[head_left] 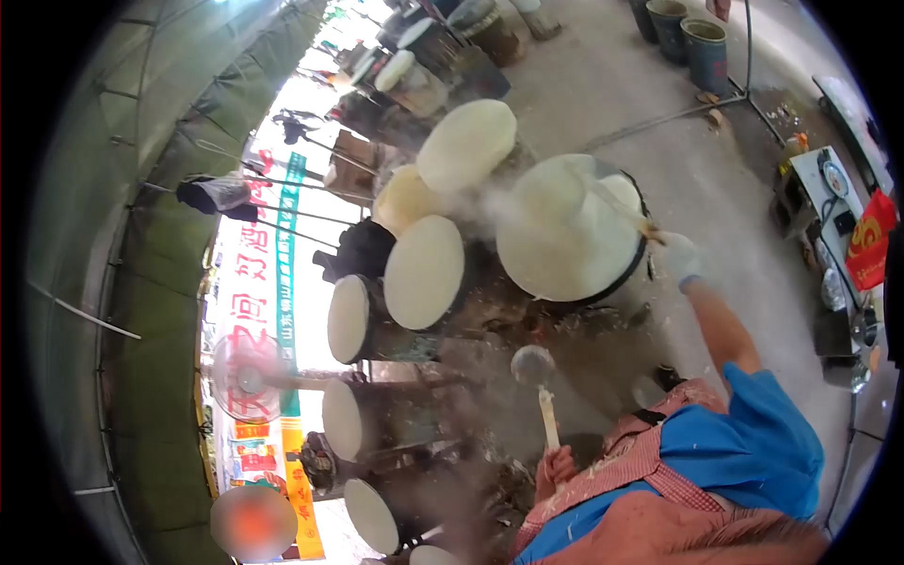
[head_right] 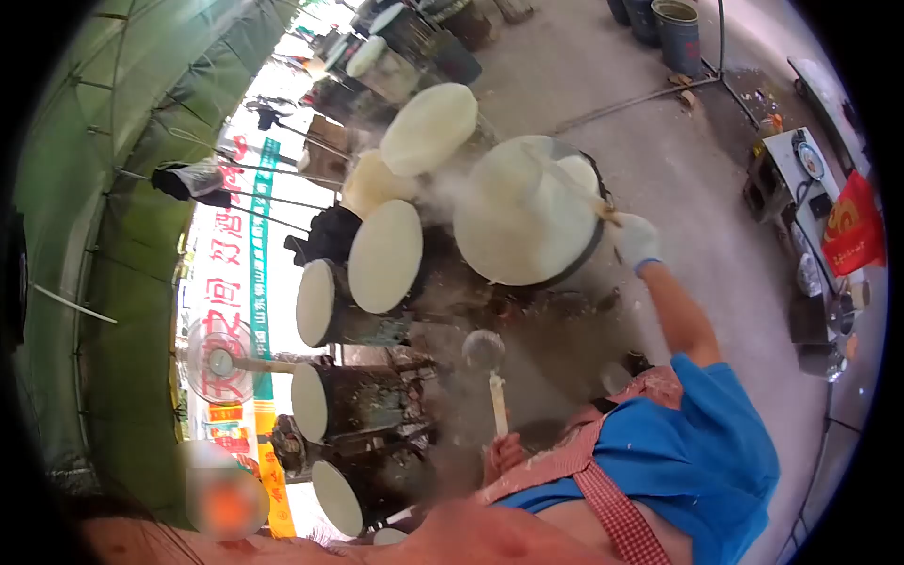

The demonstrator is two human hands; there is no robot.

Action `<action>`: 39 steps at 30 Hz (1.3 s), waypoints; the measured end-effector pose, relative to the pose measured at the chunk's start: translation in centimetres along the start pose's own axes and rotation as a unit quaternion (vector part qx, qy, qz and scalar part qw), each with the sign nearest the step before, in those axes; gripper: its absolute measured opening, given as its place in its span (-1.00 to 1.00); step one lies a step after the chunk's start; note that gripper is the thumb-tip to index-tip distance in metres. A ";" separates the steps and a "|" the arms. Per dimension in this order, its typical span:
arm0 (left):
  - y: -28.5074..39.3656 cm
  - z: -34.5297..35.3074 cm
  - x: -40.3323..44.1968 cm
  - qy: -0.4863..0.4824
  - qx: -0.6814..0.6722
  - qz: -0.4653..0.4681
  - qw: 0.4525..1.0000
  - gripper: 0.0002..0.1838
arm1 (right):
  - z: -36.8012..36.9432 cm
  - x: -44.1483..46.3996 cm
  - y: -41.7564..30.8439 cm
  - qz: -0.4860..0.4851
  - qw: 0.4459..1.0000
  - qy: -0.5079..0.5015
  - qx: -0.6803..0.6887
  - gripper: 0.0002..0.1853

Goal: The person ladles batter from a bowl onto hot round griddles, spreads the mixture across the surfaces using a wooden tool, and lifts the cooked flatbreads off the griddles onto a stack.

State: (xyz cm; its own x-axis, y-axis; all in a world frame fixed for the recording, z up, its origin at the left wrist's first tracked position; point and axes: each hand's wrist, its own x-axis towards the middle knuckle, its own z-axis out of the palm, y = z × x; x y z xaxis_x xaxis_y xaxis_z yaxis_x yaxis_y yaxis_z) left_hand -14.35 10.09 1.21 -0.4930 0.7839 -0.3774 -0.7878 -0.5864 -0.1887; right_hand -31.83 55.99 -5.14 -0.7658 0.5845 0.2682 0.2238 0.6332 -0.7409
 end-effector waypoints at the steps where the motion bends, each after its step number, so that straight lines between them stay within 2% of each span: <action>1: 0.5 -0.5 0.5 0.066 -0.013 -0.015 0.998 -0.70 | -2.9 -0.2 -5.1 0.052 0.990 -0.128 -0.025 -0.62; 3: 0.2 1.0 2.1 0.081 0.003 0.016 0.997 -0.72 | -0.4 -6.5 3.0 -0.126 0.981 -0.144 -0.043 -0.64; 4: -0.6 2.3 2.3 0.094 0.022 0.042 0.994 -0.71 | -3.3 -8.0 0.8 -0.054 0.982 -0.178 -0.046 -0.65; 6: -0.3 1.7 3.1 0.085 0.066 0.059 0.992 -0.75 | -5.8 -4.1 -1.1 0.037 0.981 -0.187 -0.033 -0.60; 8: -0.2 1.0 3.2 0.072 0.076 0.056 0.993 -0.79 | -5.0 1.5 0.0 0.105 0.981 -0.165 -0.002 -0.51; 9: -0.5 1.1 3.8 0.032 0.047 0.040 0.998 -0.84 | -1.1 4.9 1.2 0.056 0.995 -0.076 0.031 -0.49; 11: -0.7 0.5 4.8 -0.041 0.016 0.007 0.999 -0.85 | 3.8 13.5 0.8 0.065 0.988 -0.125 -0.068 -0.53; 13: -0.9 1.8 2.5 0.025 0.064 0.063 0.996 -0.84 | 0.6 13.1 -2.2 0.128 0.976 -0.155 0.083 -0.56; 14: -2.2 3.7 1.8 0.106 0.112 0.132 0.979 -0.83 | -0.9 13.8 -3.6 0.147 0.964 -0.159 0.157 -0.57; 16: -2.0 2.9 1.3 0.118 0.162 0.140 0.969 -0.77 | 1.2 9.2 -1.4 0.200 0.956 -0.122 0.176 -0.66; 17: -1.8 2.6 1.2 0.125 0.187 0.144 0.964 -0.68 | 3.2 6.1 -1.0 0.212 0.933 -0.158 0.243 -0.68; 18: 0.9 -0.8 1.3 0.096 0.135 0.076 0.983 -0.70 | 6.9 3.5 0.6 0.106 0.956 -0.124 0.243 -0.66; 21: 2.7 -1.6 0.6 0.086 -0.007 0.037 0.996 -0.71 | 3.8 1.6 -2.0 0.049 0.974 -0.195 0.101 -0.65; 22: 2.6 -0.5 -0.1 0.105 -0.027 0.058 0.992 -0.70 | 2.3 2.0 -1.3 -0.008 0.997 -0.075 0.010 -0.67; 23: 3.2 0.1 -0.5 0.118 -0.038 0.080 0.989 -0.69 | 1.2 2.3 -0.8 0.115 0.982 -0.098 0.116 -0.67; 24: 3.5 -1.4 -1.7 0.053 0.012 0.067 0.996 -0.69 | -0.2 2.6 -0.1 0.232 0.941 -0.115 0.218 -0.67; 25: 3.7 -1.2 -2.3 0.037 -0.031 0.055 0.997 -0.69 | -1.7 2.1 0.2 0.346 0.875 -0.129 0.313 -0.68; 26: 3.7 -1.0 -2.5 0.020 -0.074 0.039 0.996 -0.69 | -2.4 -0.1 -4.0 0.325 0.859 -0.123 0.376 -0.72; 27: 3.7 -0.8 -2.3 0.000 -0.119 0.024 0.993 -0.70 | 2.1 -2.5 -2.1 0.327 0.841 -0.054 0.428 -0.75; 28: 3.8 -0.9 -2.1 0.008 -0.133 0.032 0.991 -0.70 | 2.1 -4.3 -3.7 0.358 0.831 -0.107 0.411 -0.75; 29: 4.1 -1.0 -1.7 0.015 -0.145 0.041 0.988 -0.70 | 2.8 -5.6 -4.3 0.333 0.848 -0.146 0.386 -0.74; 31: 4.6 -1.3 -1.6 0.021 -0.150 0.055 0.987 -0.70 | 0.4 -5.7 -5.5 0.232 0.919 -0.187 0.259 -0.73; 34: 5.6 -1.7 -1.1 -0.004 -0.135 0.048 0.990 -0.71 | -1.4 -0.7 -1.8 0.177 0.953 -0.141 0.201 -0.74; 36: 6.3 -2.0 -0.5 -0.022 -0.127 0.047 0.991 -0.72 | -0.2 4.4 0.2 0.068 0.997 -0.009 0.042 -0.69; 37: 6.5 -2.0 -0.1 -0.031 -0.126 0.045 0.991 -0.73 | -0.2 6.0 -0.1 0.016 0.997 0.058 -0.042 -0.63; 39: 7.6 -2.1 0.6 -0.051 -0.138 0.035 0.988 -0.73 | 0.8 6.3 -1.5 -0.038 0.988 -0.067 -0.133 -0.70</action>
State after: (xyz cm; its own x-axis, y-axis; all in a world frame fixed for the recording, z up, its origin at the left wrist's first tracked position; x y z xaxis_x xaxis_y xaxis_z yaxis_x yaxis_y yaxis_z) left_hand -19.88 5.62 -2.38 -0.5880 0.7479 -0.3080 -0.6266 -0.6620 -0.4113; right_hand -37.45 58.31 -2.81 -0.8552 0.4695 0.2194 0.2999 0.7936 -0.5294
